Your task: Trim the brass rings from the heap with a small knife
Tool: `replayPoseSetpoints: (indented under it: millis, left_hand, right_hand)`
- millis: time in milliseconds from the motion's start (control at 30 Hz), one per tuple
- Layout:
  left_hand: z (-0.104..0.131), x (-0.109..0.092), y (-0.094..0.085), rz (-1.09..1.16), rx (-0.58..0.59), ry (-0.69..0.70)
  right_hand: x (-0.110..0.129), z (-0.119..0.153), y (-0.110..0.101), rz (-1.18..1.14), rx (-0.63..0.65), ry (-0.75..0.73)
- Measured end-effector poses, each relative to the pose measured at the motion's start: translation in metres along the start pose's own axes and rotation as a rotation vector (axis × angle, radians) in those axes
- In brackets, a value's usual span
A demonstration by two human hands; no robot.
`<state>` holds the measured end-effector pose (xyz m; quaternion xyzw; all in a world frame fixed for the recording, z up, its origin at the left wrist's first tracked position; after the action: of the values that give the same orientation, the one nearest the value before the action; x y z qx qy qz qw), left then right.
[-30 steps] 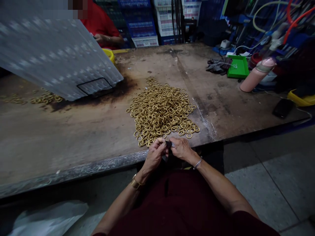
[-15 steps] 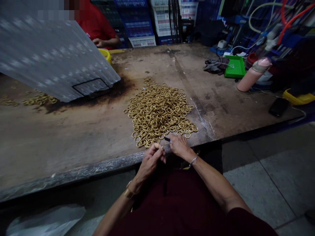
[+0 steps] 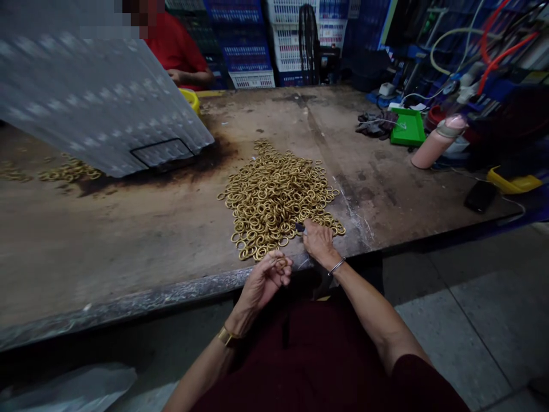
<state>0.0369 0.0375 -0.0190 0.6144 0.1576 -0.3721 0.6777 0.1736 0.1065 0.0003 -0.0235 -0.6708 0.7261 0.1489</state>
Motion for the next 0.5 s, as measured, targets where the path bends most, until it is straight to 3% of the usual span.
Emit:
replayPoseSetpoints:
  millis: [233,500]
  left_hand:
    - [-0.007,0.012,-0.006,0.155,-0.092,-0.116]
    - [-0.010,0.010,-0.006,0.009,-0.116,-0.084]
  right_hand:
    - [-0.002,0.002,-0.004,-0.032,-0.008,-0.028]
    - [0.005,0.005,-0.005,0.006,0.001,-0.094]
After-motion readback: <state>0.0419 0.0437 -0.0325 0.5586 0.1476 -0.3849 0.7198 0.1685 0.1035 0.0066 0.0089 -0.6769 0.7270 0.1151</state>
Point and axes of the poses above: each hand's wrist, its own z-axis away from the middle knuckle, its own y-axis out of the palm, x = y × z, the point moved 7 cm from there along -z, towards the middle knuckle, and after that the axes turned 13 degrees about y, right-handed, at the moved point
